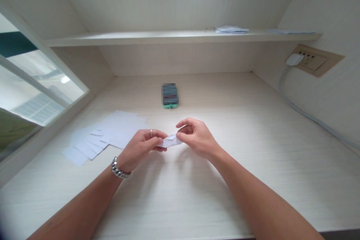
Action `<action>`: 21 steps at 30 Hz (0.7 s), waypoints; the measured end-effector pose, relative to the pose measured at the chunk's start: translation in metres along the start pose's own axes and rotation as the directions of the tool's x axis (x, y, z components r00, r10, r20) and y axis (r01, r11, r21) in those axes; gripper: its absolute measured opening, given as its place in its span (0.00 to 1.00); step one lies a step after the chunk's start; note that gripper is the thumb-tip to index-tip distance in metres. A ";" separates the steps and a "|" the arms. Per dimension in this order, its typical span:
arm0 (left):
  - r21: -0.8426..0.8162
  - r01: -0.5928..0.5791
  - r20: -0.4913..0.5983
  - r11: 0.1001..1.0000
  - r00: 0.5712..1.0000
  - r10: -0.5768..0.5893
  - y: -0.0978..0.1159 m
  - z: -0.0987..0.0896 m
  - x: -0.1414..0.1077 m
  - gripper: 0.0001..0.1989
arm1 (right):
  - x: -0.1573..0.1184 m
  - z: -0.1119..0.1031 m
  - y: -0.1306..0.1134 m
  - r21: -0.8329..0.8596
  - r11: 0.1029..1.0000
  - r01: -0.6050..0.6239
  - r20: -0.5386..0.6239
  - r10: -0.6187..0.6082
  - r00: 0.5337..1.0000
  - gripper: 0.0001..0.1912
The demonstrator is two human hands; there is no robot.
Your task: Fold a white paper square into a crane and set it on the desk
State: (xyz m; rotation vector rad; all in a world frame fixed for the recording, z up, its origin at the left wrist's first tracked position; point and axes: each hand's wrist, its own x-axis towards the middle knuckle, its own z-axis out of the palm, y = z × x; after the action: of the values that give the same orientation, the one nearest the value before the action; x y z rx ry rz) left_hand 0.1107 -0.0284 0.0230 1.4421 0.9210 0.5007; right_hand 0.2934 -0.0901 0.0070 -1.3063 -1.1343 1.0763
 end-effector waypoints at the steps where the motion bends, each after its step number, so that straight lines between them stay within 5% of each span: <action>1: -0.008 -0.002 0.002 1.000 1.000 0.002 0.000 0.000 0.000 0.08 | 0.000 0.000 0.000 -0.003 1.000 0.002 0.003 -0.002 1.000 0.11; 10: 0.090 -0.022 0.030 0.996 0.999 0.020 -0.001 0.001 0.002 0.09 | -0.001 0.000 0.001 -0.033 0.999 0.008 0.006 -0.008 1.000 0.10; 13: 0.061 -0.034 -0.057 0.998 0.998 0.038 -0.002 0.001 0.003 0.08 | -0.001 -0.001 -0.001 -0.125 0.988 0.096 -0.141 -0.114 0.983 0.07; 17: 0.035 -0.099 -0.217 0.994 0.971 0.104 -0.005 0.001 0.004 0.13 | -0.005 0.003 -0.004 -0.337 0.922 0.193 -0.342 -0.311 0.887 0.04; 21: 0.133 -0.185 -0.301 0.974 0.928 0.218 -0.008 0.005 0.002 0.15 | -0.011 0.015 -0.004 -0.347 0.899 0.266 -0.186 -0.344 0.920 0.08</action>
State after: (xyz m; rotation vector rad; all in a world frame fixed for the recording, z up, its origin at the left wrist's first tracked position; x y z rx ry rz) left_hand 0.1138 -0.0306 0.0143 1.5877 1.0660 0.8670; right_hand 0.2763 -0.0991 0.0099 -1.4009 -1.3072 0.4972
